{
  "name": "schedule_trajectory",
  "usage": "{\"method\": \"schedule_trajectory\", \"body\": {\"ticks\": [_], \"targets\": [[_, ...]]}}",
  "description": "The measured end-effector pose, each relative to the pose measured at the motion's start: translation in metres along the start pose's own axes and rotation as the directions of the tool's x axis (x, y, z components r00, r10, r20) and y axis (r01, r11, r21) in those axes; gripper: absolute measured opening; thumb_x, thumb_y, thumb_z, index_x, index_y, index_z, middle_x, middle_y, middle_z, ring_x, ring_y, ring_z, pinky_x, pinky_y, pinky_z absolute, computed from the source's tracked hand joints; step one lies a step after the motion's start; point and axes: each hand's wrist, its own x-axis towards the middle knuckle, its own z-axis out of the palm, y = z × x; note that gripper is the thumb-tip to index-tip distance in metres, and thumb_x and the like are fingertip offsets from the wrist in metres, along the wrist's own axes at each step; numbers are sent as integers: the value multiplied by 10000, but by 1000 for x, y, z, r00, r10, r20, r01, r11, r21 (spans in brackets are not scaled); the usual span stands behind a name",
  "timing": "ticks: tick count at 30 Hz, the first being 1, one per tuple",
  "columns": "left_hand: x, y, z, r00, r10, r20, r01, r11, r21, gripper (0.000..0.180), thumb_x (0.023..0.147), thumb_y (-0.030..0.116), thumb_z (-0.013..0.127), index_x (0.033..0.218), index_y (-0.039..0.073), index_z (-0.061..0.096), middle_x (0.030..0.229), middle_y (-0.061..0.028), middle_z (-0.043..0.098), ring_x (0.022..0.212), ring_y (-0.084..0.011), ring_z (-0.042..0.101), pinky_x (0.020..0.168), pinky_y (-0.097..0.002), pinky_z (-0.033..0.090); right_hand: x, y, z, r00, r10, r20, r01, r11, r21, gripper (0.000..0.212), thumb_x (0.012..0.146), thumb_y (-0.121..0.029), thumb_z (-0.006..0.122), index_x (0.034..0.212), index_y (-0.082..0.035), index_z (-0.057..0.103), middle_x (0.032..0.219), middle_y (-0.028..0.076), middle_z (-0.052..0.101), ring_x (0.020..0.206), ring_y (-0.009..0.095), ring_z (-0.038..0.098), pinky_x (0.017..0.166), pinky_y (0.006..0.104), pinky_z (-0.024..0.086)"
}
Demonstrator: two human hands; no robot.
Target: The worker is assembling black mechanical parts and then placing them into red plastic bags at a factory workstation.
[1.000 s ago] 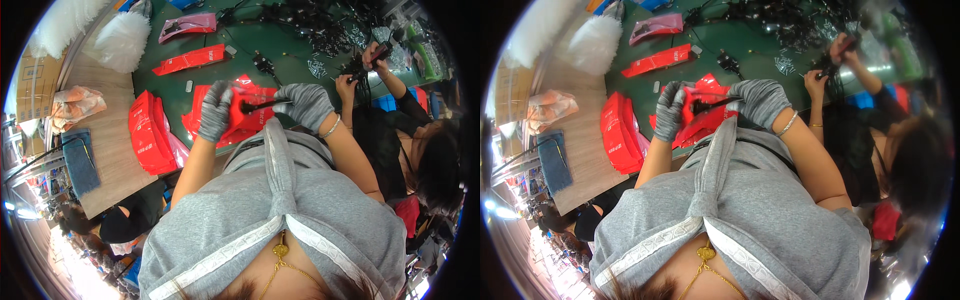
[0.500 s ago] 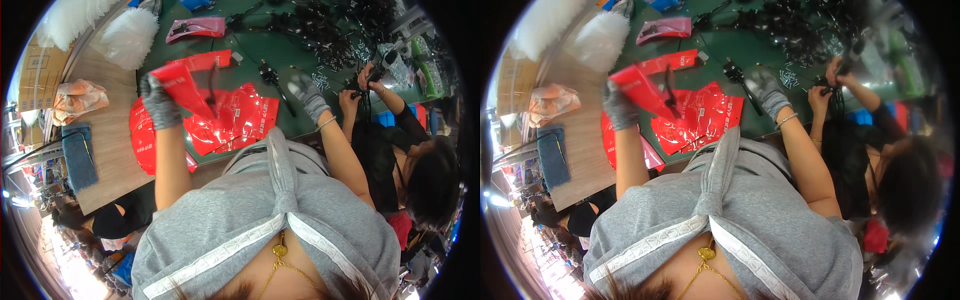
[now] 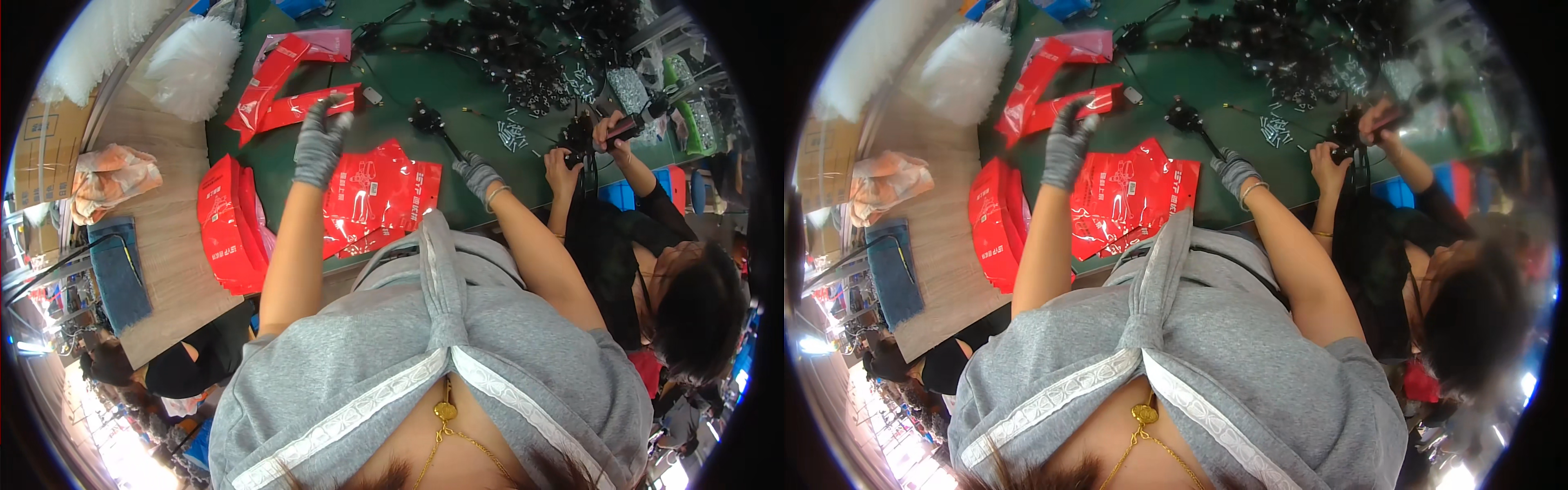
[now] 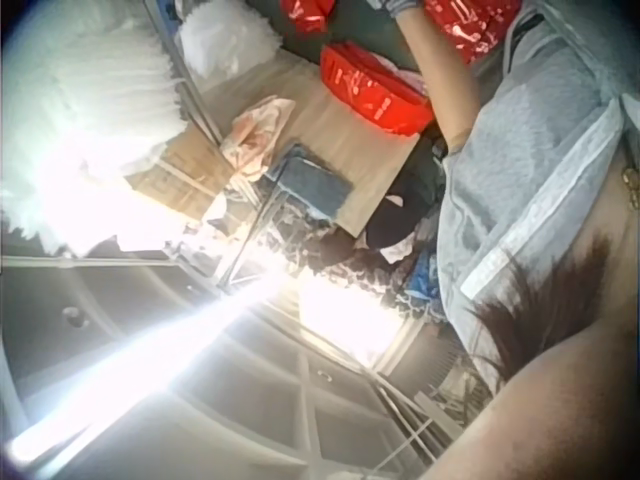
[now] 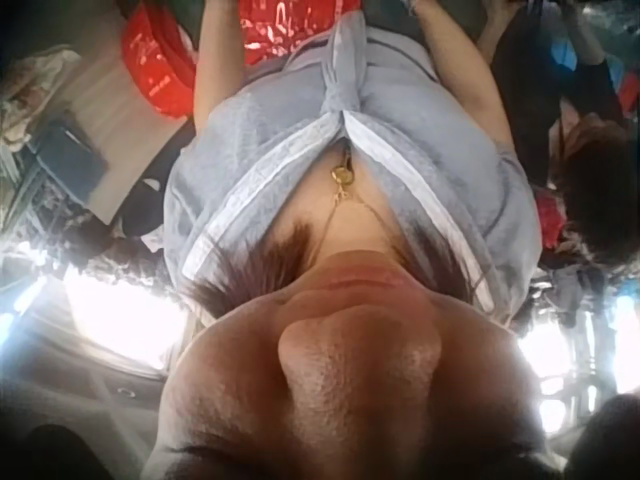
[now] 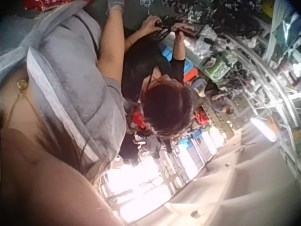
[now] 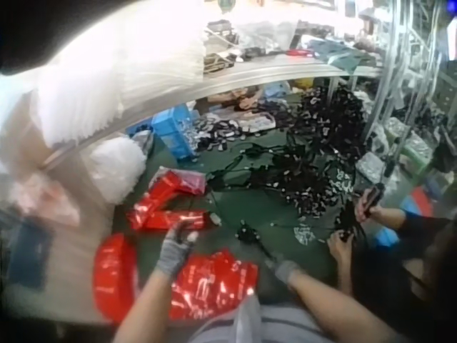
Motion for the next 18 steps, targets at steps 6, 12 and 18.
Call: {"method": "schedule_trajectory", "body": {"ticks": [6,12,18], "targets": [[-15,33,-15,991,64,117,-50,991,-121,324,884,141,668,1185,40,600,1156,-50,627,1119,-153,537,986,-334,417,-67,-67,-57,963,-189,-194,167,978,-124,210,834,-177,631,1007,-61,657,883,125,694,789,293,668,715,364,531],[-19,70,11,842,417,341,-335,901,-275,618,838,284,732,1358,81,467,1237,-100,585,1235,-211,494,1088,-375,315,-105,-108,-90,753,-587,-298,539,810,-231,144,805,-129,640,938,-88,673,818,95,679,738,296,655,661,373,532],[-66,73,71,925,174,339,214,500,-839,595,837,351,702,1312,66,487,1181,-108,587,1160,-266,540,1046,-485,405,-122,-152,-85,859,-478,-182,443,873,-204,348,804,-278,679,1080,-69,631,971,141,670,860,314,647,757,403,526]]}}
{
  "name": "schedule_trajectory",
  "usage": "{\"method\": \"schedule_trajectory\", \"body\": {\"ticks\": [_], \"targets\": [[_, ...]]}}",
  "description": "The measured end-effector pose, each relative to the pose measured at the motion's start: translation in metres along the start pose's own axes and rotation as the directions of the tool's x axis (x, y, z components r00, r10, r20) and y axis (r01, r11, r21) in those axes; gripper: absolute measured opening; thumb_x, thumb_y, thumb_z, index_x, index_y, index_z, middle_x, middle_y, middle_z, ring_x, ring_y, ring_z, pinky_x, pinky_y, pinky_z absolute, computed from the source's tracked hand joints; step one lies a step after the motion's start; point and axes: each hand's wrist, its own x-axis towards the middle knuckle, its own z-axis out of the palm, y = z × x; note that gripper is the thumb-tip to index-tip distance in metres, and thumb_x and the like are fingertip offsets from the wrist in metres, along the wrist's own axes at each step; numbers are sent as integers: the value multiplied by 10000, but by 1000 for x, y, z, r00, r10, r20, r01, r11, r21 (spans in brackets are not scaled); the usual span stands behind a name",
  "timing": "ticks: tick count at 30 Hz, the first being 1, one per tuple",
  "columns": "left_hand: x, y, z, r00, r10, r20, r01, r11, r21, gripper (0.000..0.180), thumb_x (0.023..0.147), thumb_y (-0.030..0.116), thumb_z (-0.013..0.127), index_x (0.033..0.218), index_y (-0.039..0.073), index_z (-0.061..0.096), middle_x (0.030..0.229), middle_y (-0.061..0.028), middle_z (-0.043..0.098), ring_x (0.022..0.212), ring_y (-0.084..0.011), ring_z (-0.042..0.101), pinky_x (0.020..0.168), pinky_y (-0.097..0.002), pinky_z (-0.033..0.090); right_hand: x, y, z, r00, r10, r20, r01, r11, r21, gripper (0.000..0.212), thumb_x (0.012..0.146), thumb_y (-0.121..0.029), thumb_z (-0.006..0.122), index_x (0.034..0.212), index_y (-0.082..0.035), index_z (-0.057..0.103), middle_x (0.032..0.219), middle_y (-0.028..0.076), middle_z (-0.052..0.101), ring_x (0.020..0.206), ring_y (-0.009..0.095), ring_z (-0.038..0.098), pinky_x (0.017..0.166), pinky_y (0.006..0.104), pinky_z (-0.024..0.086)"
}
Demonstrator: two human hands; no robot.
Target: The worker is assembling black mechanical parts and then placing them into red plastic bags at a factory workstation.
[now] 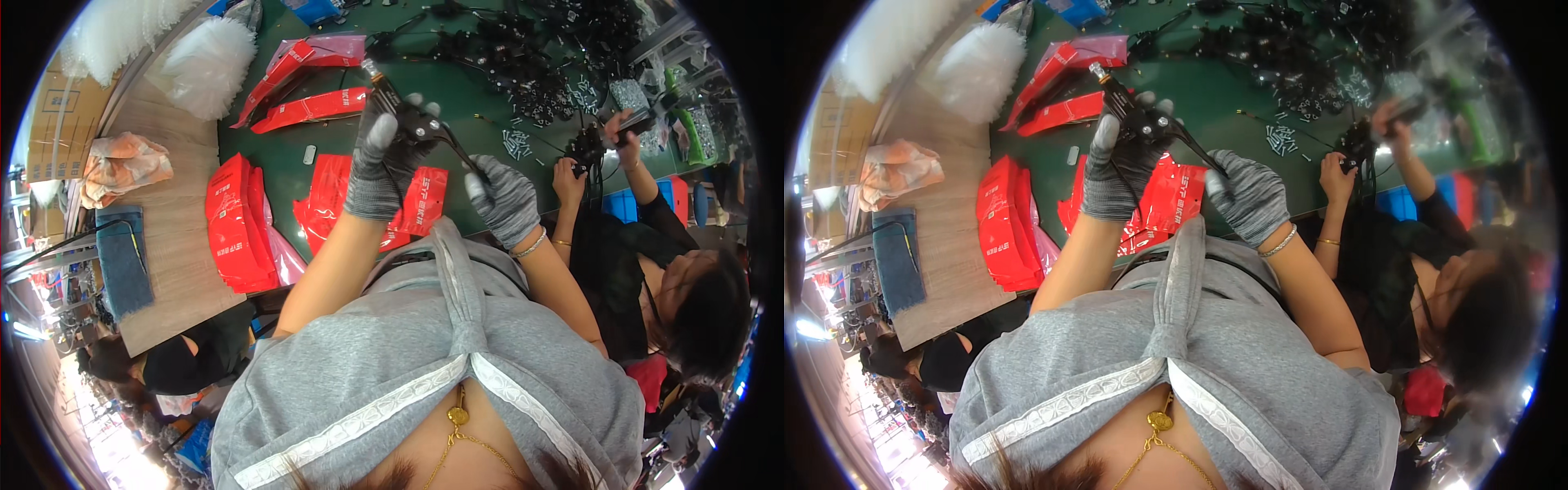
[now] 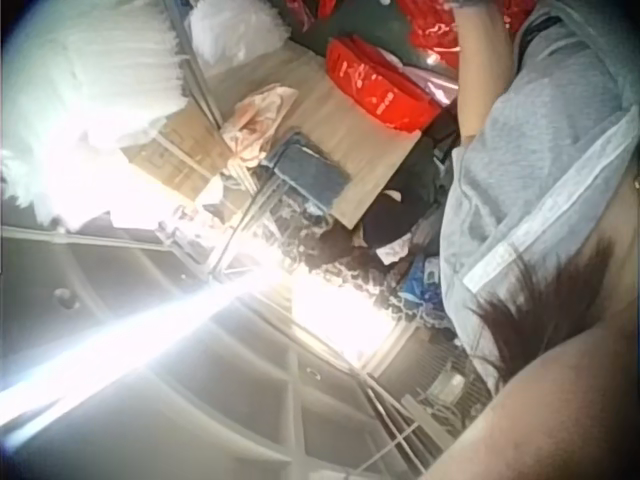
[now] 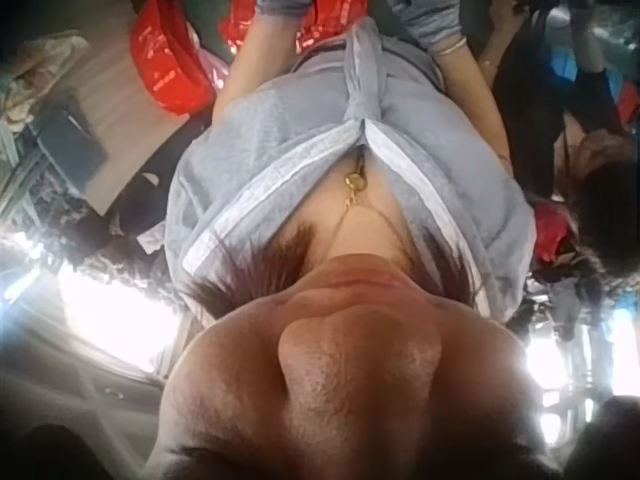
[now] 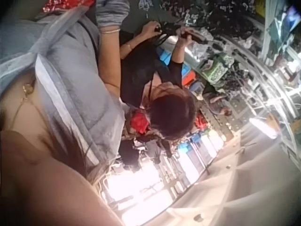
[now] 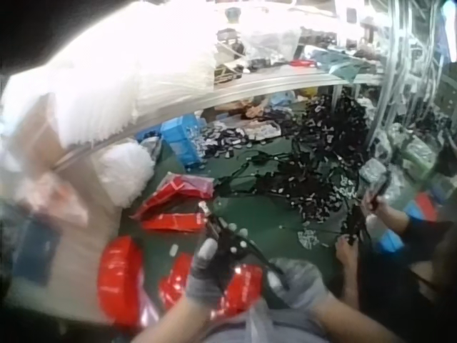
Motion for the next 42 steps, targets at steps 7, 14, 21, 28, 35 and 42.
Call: {"method": "schedule_trajectory", "body": {"ticks": [7,14,21,28,35,42], "targets": [[9,-24,-15,926,-86,-368,-43,944,-328,267,809,173,674,1018,17,617,995,-115,635,950,-262,597,990,-487,423,31,-14,31,911,-91,401,-65,932,358,819,731,-468,753,1329,-8,432,1250,174,552,1137,269,545,969,393,444],[46,4,-6,996,-84,-29,65,913,-402,285,813,170,671,1023,-14,616,930,-164,643,951,-310,601,903,-446,494,35,-1,38,649,-364,669,-583,328,744,533,848,-467,651,1108,-3,612,650,-16,565,634,101,565,720,288,517],[40,5,-45,1000,16,-9,-18,988,-151,344,877,296,629,1087,24,608,1044,-142,647,1027,-304,596,984,-453,444,29,14,-5,794,124,596,-562,526,639,409,839,-333,708,1126,-54,622,740,16,613,566,129,590,521,252,495],[-41,-79,-126,890,-342,-303,349,83,933,508,708,200,821,1138,79,580,1033,-88,600,876,-197,600,798,-327,514,-30,55,-24,853,494,169,-520,834,186,383,880,-400,630,1058,-62,654,829,117,664,756,234,632,729,324,490],[-86,-134,-173,971,-157,-180,121,-325,938,522,692,261,816,1118,71,582,1029,-122,620,885,-281,628,795,-396,517,-79,67,-43,648,665,371,-760,525,383,235,943,-254,585,992,-42,671,823,59,661,754,119,604,704,252,493],[-80,-132,-186,873,-302,-382,409,27,912,423,787,248,775,1101,10,622,964,-109,656,835,-216,640,783,-339,528,-102,96,-28,655,612,443,-750,456,479,252,932,-252,610,937,-12,688,859,46,680,768,105,603,729,253,502]]}}
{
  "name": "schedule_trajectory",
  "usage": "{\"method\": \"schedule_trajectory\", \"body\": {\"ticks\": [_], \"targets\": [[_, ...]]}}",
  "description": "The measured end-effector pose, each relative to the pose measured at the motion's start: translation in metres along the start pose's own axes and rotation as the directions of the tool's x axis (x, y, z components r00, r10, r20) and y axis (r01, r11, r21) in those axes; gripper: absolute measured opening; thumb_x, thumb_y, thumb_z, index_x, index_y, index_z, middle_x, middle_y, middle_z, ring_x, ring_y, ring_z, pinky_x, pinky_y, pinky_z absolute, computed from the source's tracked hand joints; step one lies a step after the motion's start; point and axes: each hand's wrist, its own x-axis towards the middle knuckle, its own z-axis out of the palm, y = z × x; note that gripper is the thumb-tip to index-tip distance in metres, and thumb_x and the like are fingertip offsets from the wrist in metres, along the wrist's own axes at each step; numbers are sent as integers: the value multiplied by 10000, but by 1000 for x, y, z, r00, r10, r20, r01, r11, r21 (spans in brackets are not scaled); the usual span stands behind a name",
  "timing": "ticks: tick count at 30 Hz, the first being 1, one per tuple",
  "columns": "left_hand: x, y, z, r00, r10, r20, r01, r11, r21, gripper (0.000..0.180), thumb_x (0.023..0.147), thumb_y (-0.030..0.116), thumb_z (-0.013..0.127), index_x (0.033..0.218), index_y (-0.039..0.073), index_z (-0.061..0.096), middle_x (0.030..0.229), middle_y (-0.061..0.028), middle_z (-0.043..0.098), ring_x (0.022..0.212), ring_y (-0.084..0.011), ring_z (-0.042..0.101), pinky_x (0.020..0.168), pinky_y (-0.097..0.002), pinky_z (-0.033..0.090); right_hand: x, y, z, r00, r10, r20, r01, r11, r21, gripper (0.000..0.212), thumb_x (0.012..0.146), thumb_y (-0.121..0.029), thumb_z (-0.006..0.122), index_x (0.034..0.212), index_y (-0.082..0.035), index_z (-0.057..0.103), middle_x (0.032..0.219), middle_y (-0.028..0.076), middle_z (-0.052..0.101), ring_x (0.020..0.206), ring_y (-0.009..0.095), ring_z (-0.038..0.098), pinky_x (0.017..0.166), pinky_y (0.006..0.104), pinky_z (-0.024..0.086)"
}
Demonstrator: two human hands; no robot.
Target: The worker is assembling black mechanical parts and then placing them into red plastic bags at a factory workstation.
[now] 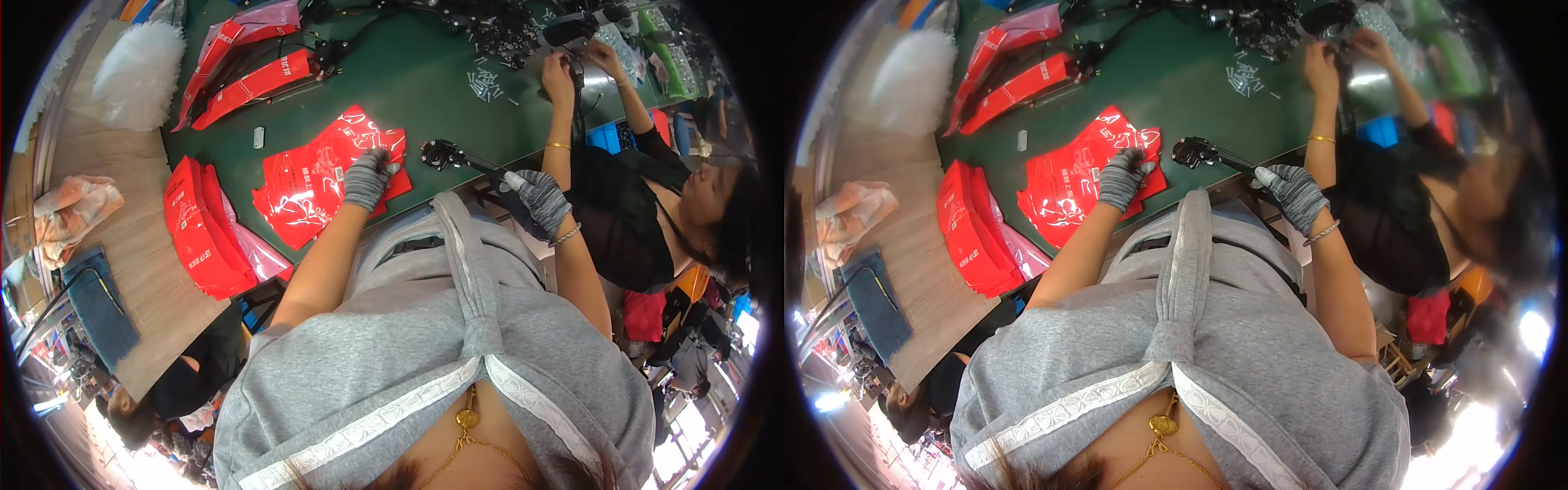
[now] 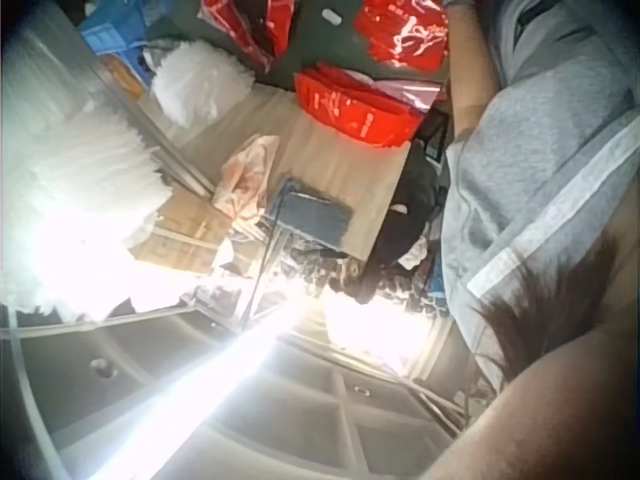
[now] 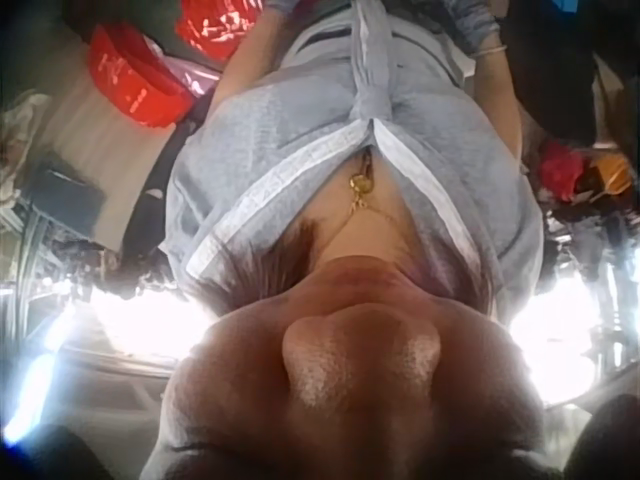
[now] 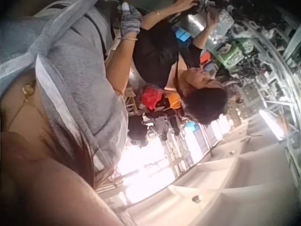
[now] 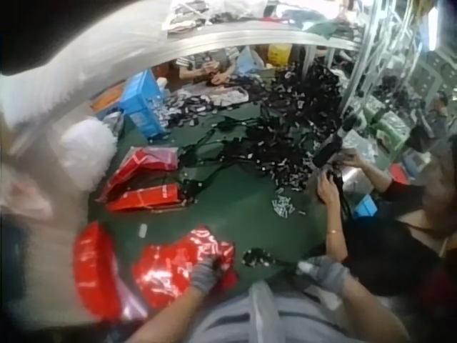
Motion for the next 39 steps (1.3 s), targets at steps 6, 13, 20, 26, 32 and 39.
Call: {"method": "schedule_trajectory", "body": {"ticks": [6,13,20,26,32,39], "targets": [[0,1,-3,996,-13,-91,11,1000,-22,359,847,236,720,1100,-6,638,1029,-133,688,920,-207,645,860,-332,504,-1,-9,2,1000,1,-11,-2,1000,-22,256,929,-258,618,881,-21,701,826,33,672,758,102,592,722,246,496],[-3,0,-10,995,-65,-73,40,951,-305,276,879,142,683,1101,-15,633,1031,-111,685,947,-167,622,873,-308,493,1,-22,7,959,241,148,-263,952,154,327,932,-344,599,877,-30,675,568,-49,485,485,51,403,454,218,336],[-26,23,-43,998,34,-49,-53,879,-475,228,885,71,662,1094,-8,622,1016,-62,666,936,-131,602,859,-276,495,12,-21,2,876,313,366,-435,841,323,355,970,-378,521,919,-49,642,472,-100,325,349,28,243,324,197,206],[-34,49,-67,978,74,-196,-153,890,-430,216,889,77,659,1084,-6,619,1006,-68,663,951,-140,609,871,-280,493,5,-36,9,919,170,355,-282,915,290,336,971,-359,527,900,-54,649,473,-107,332,351,12,243,316,191,210],[-29,38,-82,943,256,-214,-278,958,-76,241,895,82,650,1106,-21,596,1042,-90,657,990,-162,607,898,-299,486,2,-40,9,928,166,334,-284,894,346,342,966,-360,536,882,-49,650,463,-115,332,344,5,247,307,184,209],[-44,74,-81,979,127,-160,-166,950,-266,249,905,105,646,1112,-23,595,1038,-97,658,994,-169,606,903,-303,485,-9,-43,21,952,117,282,-212,918,336,342,959,-359,546,864,-49,654,449,-109,325,327,7,242,296,184,197]]}}
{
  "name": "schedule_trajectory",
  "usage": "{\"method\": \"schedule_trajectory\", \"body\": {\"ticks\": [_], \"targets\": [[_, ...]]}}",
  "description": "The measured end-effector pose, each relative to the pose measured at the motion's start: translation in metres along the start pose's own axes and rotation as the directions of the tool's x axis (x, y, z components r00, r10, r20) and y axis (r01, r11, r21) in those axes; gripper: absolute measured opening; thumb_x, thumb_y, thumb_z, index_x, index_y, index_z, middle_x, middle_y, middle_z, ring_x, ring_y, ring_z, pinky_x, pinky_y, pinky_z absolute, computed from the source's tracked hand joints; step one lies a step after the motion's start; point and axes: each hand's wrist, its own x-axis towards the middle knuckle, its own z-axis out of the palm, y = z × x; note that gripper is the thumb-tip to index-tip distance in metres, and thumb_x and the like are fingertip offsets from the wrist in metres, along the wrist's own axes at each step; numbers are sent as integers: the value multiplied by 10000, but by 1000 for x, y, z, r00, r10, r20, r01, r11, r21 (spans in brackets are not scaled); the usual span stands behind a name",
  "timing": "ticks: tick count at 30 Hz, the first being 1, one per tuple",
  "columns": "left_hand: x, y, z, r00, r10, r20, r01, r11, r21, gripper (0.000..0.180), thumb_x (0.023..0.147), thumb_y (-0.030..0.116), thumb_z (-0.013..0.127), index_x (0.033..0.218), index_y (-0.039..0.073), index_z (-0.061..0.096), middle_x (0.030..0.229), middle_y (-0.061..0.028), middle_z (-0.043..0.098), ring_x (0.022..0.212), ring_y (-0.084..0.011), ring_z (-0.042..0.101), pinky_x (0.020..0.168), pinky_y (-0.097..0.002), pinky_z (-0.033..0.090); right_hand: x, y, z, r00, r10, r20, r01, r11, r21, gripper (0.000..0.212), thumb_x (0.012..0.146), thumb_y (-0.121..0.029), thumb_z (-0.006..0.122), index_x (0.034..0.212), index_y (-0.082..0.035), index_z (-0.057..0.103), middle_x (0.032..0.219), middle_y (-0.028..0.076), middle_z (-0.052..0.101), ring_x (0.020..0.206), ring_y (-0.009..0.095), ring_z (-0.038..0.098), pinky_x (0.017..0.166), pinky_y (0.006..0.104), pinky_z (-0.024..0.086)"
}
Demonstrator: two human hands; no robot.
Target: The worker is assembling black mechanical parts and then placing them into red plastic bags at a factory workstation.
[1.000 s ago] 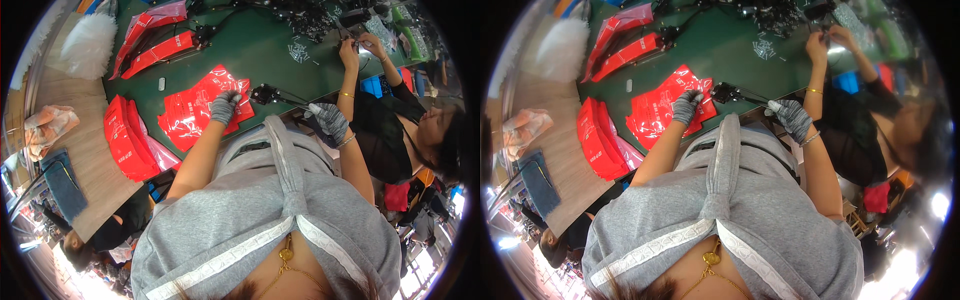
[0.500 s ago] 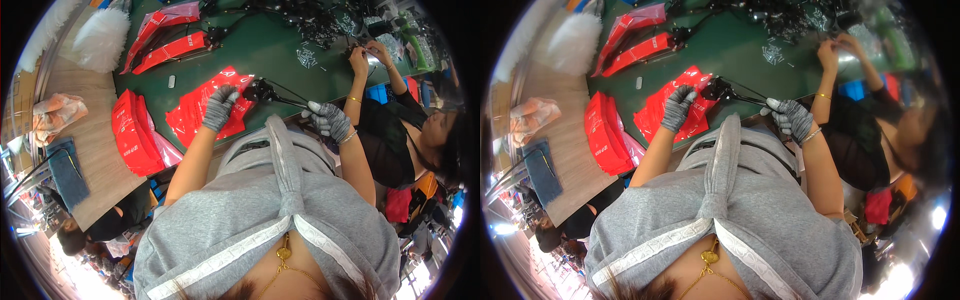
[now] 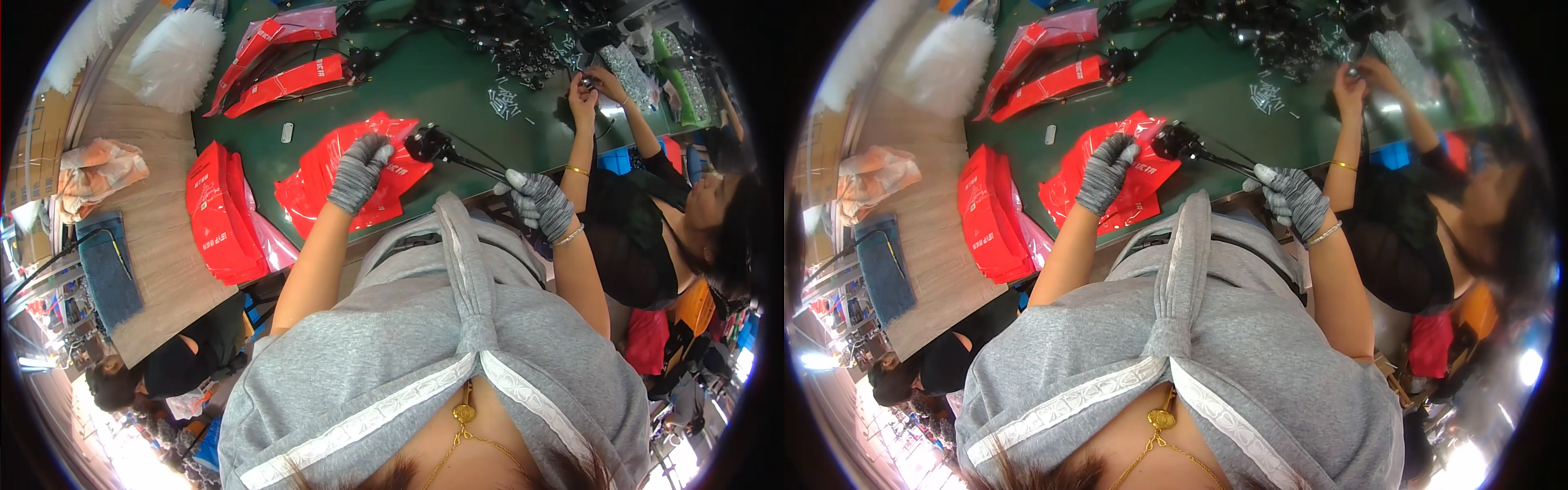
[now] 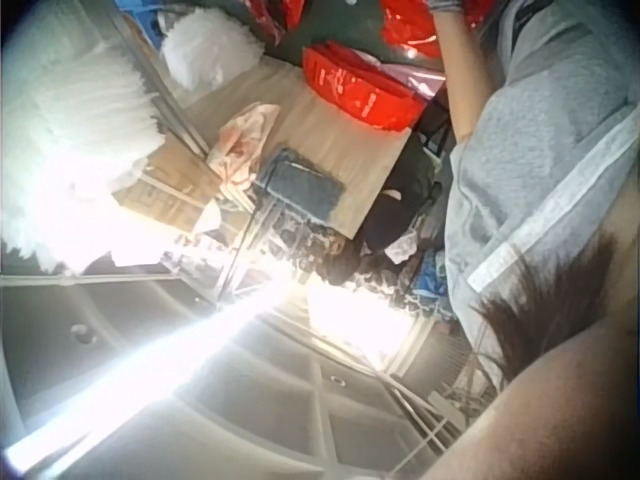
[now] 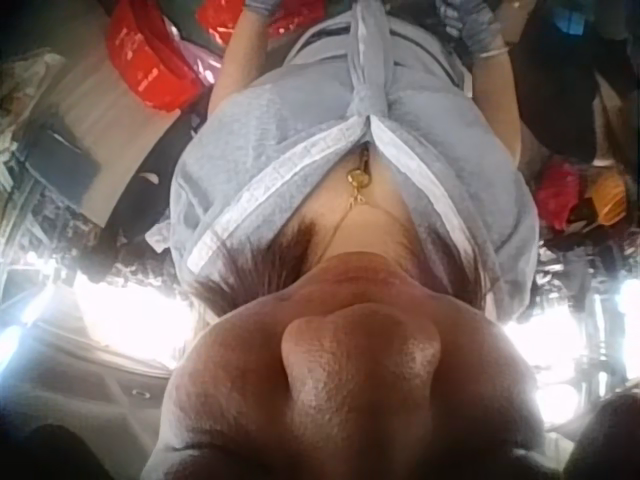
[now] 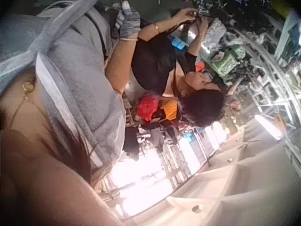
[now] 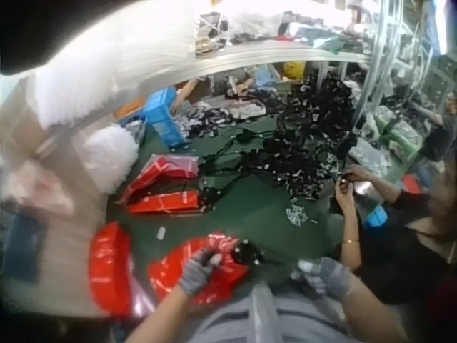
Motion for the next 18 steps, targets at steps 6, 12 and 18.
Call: {"method": "schedule_trajectory", "body": {"ticks": [6,12,18], "targets": [[5,13,-3,992,130,8,-130,991,-21,242,907,104,635,1123,1,601,1089,-85,634,1036,-160,581,945,-294,454,-10,-13,18,930,-345,125,362,805,-471,292,942,-280,542,874,-27,670,652,7,611,505,68,472,443,216,393],[0,47,-7,968,213,135,-143,904,-403,236,883,60,619,1117,33,616,1137,-52,628,1148,-168,521,1038,-327,369,-10,-10,13,954,-296,41,266,779,-568,285,941,-261,537,883,-23,682,767,17,663,597,85,527,540,230,447],[-2,56,8,936,343,82,-305,904,-299,181,887,76,611,1062,43,642,1153,-75,632,1172,-212,520,1059,-374,351,-7,-6,19,912,-399,100,371,692,-620,339,935,-299,543,902,9,682,833,68,680,730,160,604,724,313,485]]}}
